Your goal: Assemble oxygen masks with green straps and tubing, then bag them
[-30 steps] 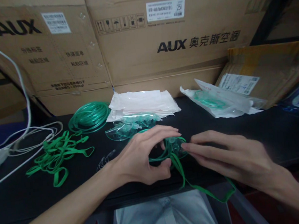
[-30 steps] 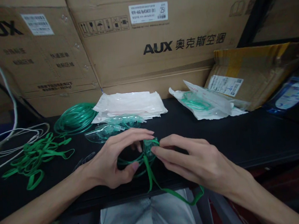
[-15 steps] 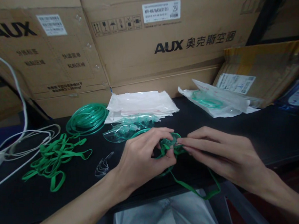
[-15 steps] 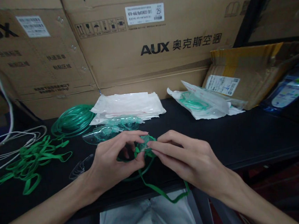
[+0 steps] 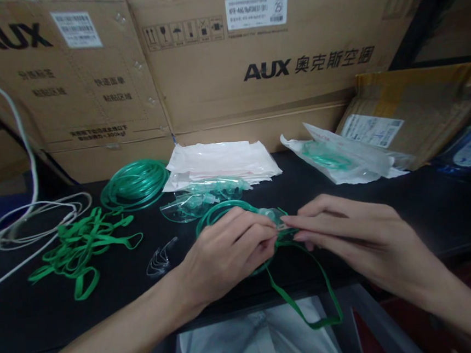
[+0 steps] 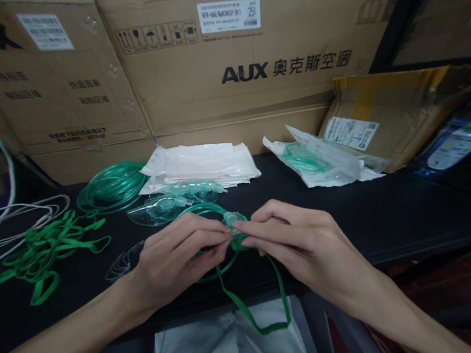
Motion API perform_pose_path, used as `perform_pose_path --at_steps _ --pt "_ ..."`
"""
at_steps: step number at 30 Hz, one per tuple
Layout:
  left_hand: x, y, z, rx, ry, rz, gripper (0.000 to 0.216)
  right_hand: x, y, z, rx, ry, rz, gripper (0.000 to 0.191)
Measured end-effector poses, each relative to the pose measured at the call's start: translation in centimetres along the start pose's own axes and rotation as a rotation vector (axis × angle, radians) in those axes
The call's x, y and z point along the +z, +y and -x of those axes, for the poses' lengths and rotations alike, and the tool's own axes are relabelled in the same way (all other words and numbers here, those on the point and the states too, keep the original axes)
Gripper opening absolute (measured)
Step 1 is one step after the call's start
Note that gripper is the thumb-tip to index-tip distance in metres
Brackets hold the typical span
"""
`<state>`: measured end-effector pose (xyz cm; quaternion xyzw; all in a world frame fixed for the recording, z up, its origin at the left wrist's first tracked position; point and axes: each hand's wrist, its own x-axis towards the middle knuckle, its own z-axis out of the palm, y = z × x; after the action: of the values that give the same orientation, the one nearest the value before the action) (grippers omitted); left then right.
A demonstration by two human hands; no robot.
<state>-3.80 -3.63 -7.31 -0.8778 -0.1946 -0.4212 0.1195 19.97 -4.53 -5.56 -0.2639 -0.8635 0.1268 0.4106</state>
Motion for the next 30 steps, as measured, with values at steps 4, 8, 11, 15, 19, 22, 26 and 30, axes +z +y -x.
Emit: perform_pose_path --at_steps 4,8,11,15,19,22,26,30 --pt "0.0 0.0 0.0 0.013 -0.012 -0.031 0.011 -0.2 0.1 0.0 0.018 -0.111 -0.016 0.031" --pt "0.2 0.0 0.1 0.006 -0.005 -0.04 0.016 -0.4 -0.2 0.3 0.057 -0.21 -0.001 0.031" --pt "0.3 0.0 0.0 -0.002 0.007 -0.034 0.019 -0.4 -0.5 0.3 0.042 -0.213 0.002 0.025" --pt "0.4 -0.1 0.2 -0.05 0.024 0.007 0.018 -0.1 -0.7 0.3 -0.017 -0.104 0.022 0.012" --pt "0.4 -0.3 0.4 -0.109 0.057 -0.008 0.019 0.0 -0.7 0.4 -0.022 -0.047 0.016 0.011" --pt "0.3 -0.4 0.4 -0.11 0.054 -0.002 0.019 0.1 -0.6 0.3 -0.012 -0.007 -0.017 0.011" --pt "0.2 -0.4 0.3 -0.09 0.043 0.026 0.017 0.5 -0.6 -0.1 0.003 0.04 -0.031 0.018" --pt "0.0 -0.4 0.2 -0.064 0.022 0.04 0.016 0.7 -0.5 -0.5 -0.004 0.054 -0.041 0.019"
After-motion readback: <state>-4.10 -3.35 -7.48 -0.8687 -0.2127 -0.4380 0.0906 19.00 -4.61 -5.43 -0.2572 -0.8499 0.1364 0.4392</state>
